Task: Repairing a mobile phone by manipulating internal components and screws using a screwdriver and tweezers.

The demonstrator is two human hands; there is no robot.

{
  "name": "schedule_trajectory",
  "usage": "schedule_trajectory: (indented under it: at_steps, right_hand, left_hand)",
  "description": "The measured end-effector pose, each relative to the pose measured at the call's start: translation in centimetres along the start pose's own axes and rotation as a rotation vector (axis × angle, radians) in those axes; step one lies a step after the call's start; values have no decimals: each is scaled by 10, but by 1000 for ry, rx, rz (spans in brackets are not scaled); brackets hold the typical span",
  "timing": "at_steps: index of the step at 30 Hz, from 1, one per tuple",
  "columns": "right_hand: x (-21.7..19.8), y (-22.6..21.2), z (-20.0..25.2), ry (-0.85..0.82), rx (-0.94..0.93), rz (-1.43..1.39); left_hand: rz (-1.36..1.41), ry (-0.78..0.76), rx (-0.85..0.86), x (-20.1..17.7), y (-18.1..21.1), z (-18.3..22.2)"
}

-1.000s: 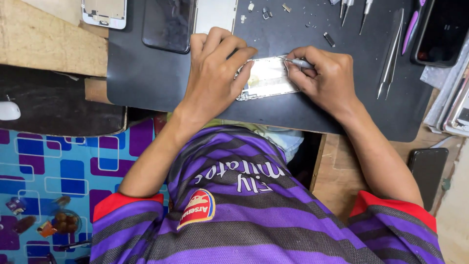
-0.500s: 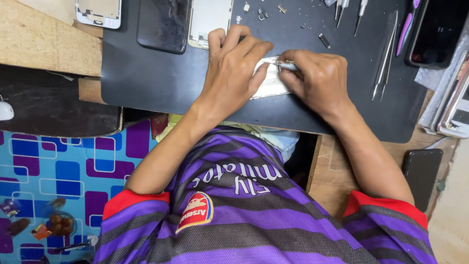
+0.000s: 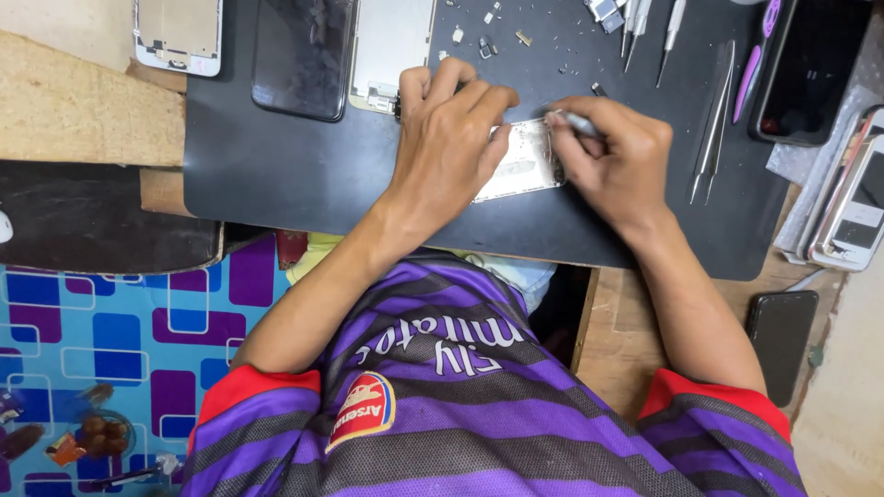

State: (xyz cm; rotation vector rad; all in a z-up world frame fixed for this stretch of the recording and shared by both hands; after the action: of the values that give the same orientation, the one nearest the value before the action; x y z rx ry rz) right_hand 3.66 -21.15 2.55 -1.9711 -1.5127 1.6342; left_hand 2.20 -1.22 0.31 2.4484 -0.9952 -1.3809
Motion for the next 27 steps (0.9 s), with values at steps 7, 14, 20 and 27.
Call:
schedule_trajectory:
  at_steps: [7, 14, 20, 27]
  right_hand:
    - [-3, -3, -7, -72, 24, -2]
    - [4, 1, -11, -151, -55, 59]
    - [2, 3, -12, -181, -163, 205]
    - [4, 7, -12, -220, -273, 437]
  left_hand:
    - [-9, -13, -9, 0, 1, -3]
    - [-52, -1, -23, -2, 4, -3]
    - [-69, 14, 2, -4, 4, -2]
    - [9, -78, -48, -11, 0, -1]
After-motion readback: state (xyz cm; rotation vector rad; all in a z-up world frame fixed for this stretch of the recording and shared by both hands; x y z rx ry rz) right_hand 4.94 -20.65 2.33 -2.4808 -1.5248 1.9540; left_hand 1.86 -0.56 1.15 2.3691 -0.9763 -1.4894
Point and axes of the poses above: each hand's wrist, its own z-axis away from the middle knuckle, its own x-axis out of the palm, y = z × x, the point moved 1 cm from there along -z, towards the middle knuckle, and after that the axes turned 10 degrees about -z, right-handed, at the moved point
